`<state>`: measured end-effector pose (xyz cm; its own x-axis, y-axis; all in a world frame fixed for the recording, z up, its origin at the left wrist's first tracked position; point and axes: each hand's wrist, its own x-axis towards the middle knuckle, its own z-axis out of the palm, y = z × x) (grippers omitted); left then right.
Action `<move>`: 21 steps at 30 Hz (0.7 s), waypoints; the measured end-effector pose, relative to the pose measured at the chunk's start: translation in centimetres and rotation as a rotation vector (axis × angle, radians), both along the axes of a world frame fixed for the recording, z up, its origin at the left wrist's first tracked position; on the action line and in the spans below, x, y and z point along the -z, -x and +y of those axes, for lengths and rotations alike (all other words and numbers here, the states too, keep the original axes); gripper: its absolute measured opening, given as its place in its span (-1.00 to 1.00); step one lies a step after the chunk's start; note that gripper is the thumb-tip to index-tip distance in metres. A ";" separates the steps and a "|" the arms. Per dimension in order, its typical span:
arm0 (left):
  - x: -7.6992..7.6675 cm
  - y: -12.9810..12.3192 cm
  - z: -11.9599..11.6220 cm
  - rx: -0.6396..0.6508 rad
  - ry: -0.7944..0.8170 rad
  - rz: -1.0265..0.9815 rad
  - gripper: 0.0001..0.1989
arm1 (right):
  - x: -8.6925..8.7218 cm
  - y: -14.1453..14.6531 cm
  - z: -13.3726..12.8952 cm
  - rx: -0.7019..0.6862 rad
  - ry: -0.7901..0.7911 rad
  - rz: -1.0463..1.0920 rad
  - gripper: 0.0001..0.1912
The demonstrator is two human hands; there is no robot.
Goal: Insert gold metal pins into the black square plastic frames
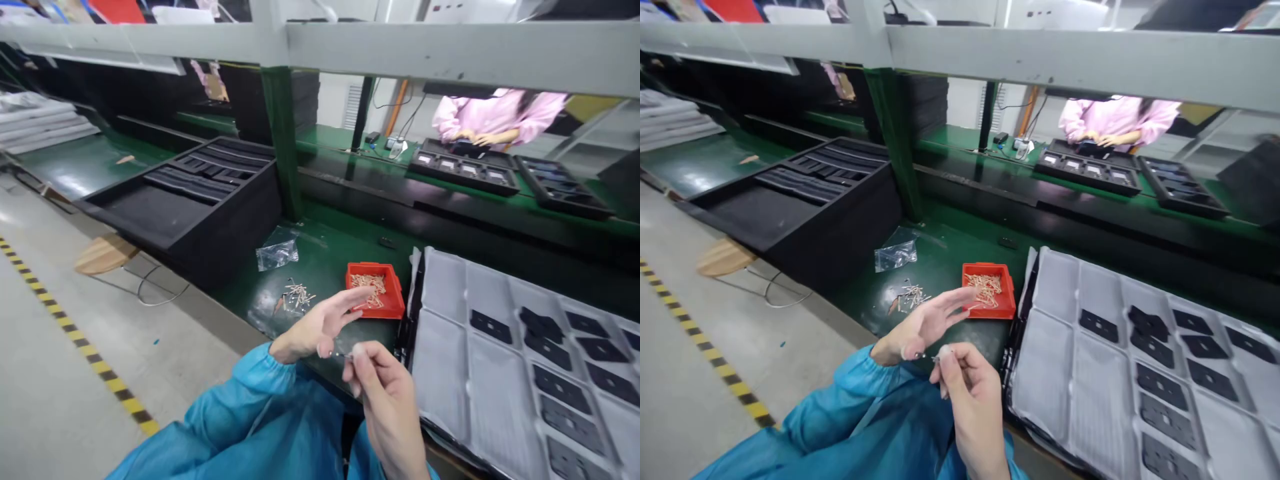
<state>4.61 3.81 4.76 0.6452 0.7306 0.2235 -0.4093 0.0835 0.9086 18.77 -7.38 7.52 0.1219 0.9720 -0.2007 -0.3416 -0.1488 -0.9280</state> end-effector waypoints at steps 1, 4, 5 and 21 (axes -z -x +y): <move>0.0 -0.4 0.6 -0.041 -0.078 0.058 0.06 | 0.0 -0.9 -0.5 0.095 -0.048 0.012 -0.66; -1.2 -4.9 3.5 -0.181 -0.352 0.272 -0.18 | -0.5 -3.3 -2.2 0.357 -0.240 0.017 -0.75; -1.8 -7.7 4.4 -0.167 -0.415 0.327 -0.31 | -0.8 -3.6 -2.8 0.388 -0.303 0.011 -0.77; -3.4 -27.4 3.8 0.070 -0.594 0.712 -0.86 | 0.6 -13.0 -11.3 0.905 -0.289 -0.216 -0.76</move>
